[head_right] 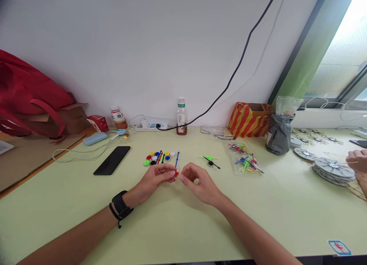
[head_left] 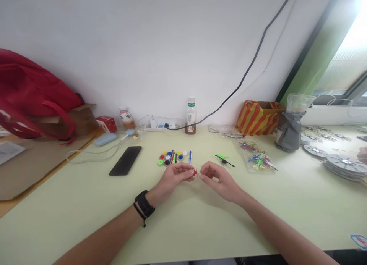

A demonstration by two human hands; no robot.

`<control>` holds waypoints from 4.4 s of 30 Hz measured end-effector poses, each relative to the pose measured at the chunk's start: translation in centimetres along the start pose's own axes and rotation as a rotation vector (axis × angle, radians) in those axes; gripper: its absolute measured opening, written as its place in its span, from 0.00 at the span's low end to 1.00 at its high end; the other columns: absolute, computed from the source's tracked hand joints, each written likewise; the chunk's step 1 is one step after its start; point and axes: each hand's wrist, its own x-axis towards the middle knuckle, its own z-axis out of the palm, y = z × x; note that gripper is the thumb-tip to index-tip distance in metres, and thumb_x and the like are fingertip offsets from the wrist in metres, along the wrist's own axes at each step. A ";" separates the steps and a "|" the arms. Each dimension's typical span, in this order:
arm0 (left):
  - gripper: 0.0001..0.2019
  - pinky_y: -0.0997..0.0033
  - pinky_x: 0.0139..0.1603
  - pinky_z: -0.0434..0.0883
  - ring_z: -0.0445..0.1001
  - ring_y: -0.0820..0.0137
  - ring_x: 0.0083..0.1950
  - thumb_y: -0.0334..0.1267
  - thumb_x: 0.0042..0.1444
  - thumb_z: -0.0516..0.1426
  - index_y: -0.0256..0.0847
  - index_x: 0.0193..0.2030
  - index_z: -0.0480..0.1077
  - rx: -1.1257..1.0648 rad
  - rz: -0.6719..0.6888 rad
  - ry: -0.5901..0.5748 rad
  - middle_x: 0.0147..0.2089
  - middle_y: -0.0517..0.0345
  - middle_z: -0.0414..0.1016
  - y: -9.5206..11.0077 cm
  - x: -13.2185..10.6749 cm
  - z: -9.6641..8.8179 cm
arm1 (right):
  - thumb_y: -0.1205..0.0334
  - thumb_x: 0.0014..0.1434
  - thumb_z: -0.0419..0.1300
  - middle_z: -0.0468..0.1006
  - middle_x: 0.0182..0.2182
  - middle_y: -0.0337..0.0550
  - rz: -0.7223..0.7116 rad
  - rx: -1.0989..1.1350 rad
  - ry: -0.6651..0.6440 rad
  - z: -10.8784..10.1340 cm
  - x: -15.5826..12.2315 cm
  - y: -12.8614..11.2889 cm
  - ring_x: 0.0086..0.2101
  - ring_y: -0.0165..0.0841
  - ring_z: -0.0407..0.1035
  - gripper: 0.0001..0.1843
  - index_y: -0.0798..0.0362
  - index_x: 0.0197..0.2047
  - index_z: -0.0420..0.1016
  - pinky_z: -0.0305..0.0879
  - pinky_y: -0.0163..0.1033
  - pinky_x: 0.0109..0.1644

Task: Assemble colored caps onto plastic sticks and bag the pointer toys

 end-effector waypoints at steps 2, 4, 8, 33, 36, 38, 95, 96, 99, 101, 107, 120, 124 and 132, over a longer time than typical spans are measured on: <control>0.15 0.66 0.48 0.77 0.81 0.67 0.39 0.43 0.53 0.72 0.37 0.44 0.81 0.009 0.003 -0.025 0.39 0.51 0.84 -0.1 0.0 0.0 | 0.45 0.68 0.60 0.78 0.37 0.42 -0.014 0.005 0.012 0.2 0.0 0.3 0.36 0.33 0.72 0.16 0.48 0.49 0.71 0.70 0.39 0.39; 0.16 0.65 0.48 0.77 0.82 0.66 0.41 0.44 0.54 0.72 0.37 0.44 0.81 0.022 0.010 -0.043 0.41 0.51 0.84 -0.2 0.0 0.0 | 0.48 0.69 0.59 0.80 0.39 0.43 -0.018 -0.006 -0.013 0.3 0.0 0.4 0.37 0.34 0.74 0.14 0.48 0.50 0.72 0.72 0.40 0.40; 0.17 0.64 0.50 0.78 0.83 0.64 0.43 0.45 0.53 0.72 0.37 0.45 0.80 0.058 0.032 -0.047 0.43 0.50 0.84 -0.5 0.0 0.1 | 0.49 0.69 0.59 0.81 0.39 0.44 -0.013 -0.051 -0.002 0.6 0.2 0.5 0.37 0.34 0.75 0.13 0.49 0.46 0.76 0.72 0.40 0.40; 0.16 0.45 0.64 0.61 0.67 0.51 0.59 0.37 0.66 0.56 0.43 0.58 0.77 1.235 0.530 0.128 0.60 0.48 0.78 -1.1 1.7 -4.6 | 0.72 0.55 0.59 0.71 0.25 0.37 0.268 -0.760 0.006 -3.4 0.7 2.0 0.28 0.31 0.62 0.12 0.50 0.26 0.60 0.50 0.36 0.31; 0.13 0.49 0.59 0.65 0.67 0.53 0.55 0.37 0.67 0.55 0.44 0.53 0.79 1.231 0.518 0.104 0.52 0.49 0.80 -0.5 1.4 -4.0 | 0.72 0.56 0.59 0.71 0.26 0.37 0.298 -0.733 0.013 -3.5 0.8 1.9 0.28 0.31 0.61 0.12 0.50 0.27 0.60 0.50 0.35 0.31; 0.12 0.50 0.58 0.66 0.68 0.53 0.54 0.38 0.67 0.56 0.44 0.51 0.79 1.231 0.507 0.077 0.49 0.50 0.80 -0.2 1.2 -3.6 | 0.71 0.57 0.58 0.72 0.26 0.38 0.303 -0.751 0.032 -3.7 0.8 2.1 0.28 0.31 0.62 0.11 0.50 0.28 0.60 0.49 0.36 0.31; 0.16 0.45 0.63 0.68 0.70 0.55 0.58 0.46 0.67 0.59 0.47 0.59 0.74 1.318 0.590 -0.027 0.56 0.53 0.80 -0.6 0.4 -2.0 | 0.52 0.68 0.57 0.83 0.44 0.47 0.101 -0.500 0.167 -1.2 1.1 3.4 0.40 0.39 0.78 0.16 0.48 0.53 0.77 0.74 0.45 0.46; 0.16 0.45 0.63 0.68 0.70 0.55 0.57 0.46 0.67 0.59 0.47 0.59 0.74 1.318 0.588 -0.026 0.56 0.53 0.80 -0.7 0.5 -2.0 | 0.52 0.68 0.57 0.83 0.42 0.46 0.121 -0.537 0.159 -1.4 1.1 3.5 0.38 0.38 0.78 0.15 0.49 0.53 0.76 0.73 0.46 0.47; 0.17 0.46 0.64 0.68 0.69 0.55 0.58 0.46 0.68 0.58 0.47 0.60 0.73 1.319 0.578 -0.032 0.57 0.53 0.78 -0.8 0.5 -1.9 | 0.54 0.67 0.57 0.83 0.43 0.46 0.156 -0.633 0.166 -1.7 1.1 3.7 0.40 0.40 0.78 0.15 0.49 0.53 0.75 0.71 0.47 0.47; 0.18 0.45 0.65 0.67 0.69 0.55 0.59 0.46 0.68 0.58 0.47 0.62 0.72 1.320 0.578 -0.037 0.59 0.53 0.77 -0.9 0.6 -1.9 | 0.55 0.67 0.57 0.83 0.45 0.48 0.137 -0.674 0.187 -1.7 1.1 3.8 0.45 0.42 0.77 0.14 0.49 0.53 0.75 0.70 0.47 0.49; 0.17 0.40 0.68 0.65 0.64 0.51 0.67 0.48 0.68 0.58 0.47 0.60 0.74 1.337 0.568 0.050 0.63 0.48 0.72 -1.9 0.8 -2.5 | 0.57 0.67 0.58 0.83 0.44 0.47 0.098 -0.646 0.136 -1.0 1.0 3.3 0.44 0.40 0.77 0.13 0.49 0.52 0.76 0.69 0.45 0.49; 0.13 0.43 0.67 0.67 0.67 0.55 0.63 0.45 0.68 0.58 0.44 0.55 0.74 1.273 0.576 0.027 0.56 0.49 0.75 -1.7 0.9 -2.2 | 0.55 0.67 0.59 0.82 0.49 0.48 0.066 -0.603 0.111 -0.9 0.9 3.2 0.47 0.40 0.76 0.14 0.50 0.52 0.77 0.70 0.46 0.52; 0.14 0.42 0.67 0.67 0.65 0.53 0.65 0.44 0.68 0.58 0.45 0.56 0.74 1.283 0.563 0.046 0.58 0.49 0.74 -1.9 0.9 -2.4 | 0.55 0.67 0.59 0.82 0.48 0.48 0.064 -0.601 0.103 -0.9 0.8 3.1 0.47 0.40 0.77 0.14 0.50 0.52 0.77 0.70 0.46 0.52; 0.13 0.42 0.67 0.67 0.68 0.54 0.63 0.44 0.67 0.59 0.44 0.54 0.75 1.272 0.561 0.061 0.56 0.49 0.76 -2.0 1.1 -2.4 | 0.56 0.66 0.59 0.82 0.47 0.48 0.043 -0.597 0.078 -0.9 0.7 2.9 0.48 0.41 0.76 0.14 0.50 0.52 0.77 0.70 0.46 0.53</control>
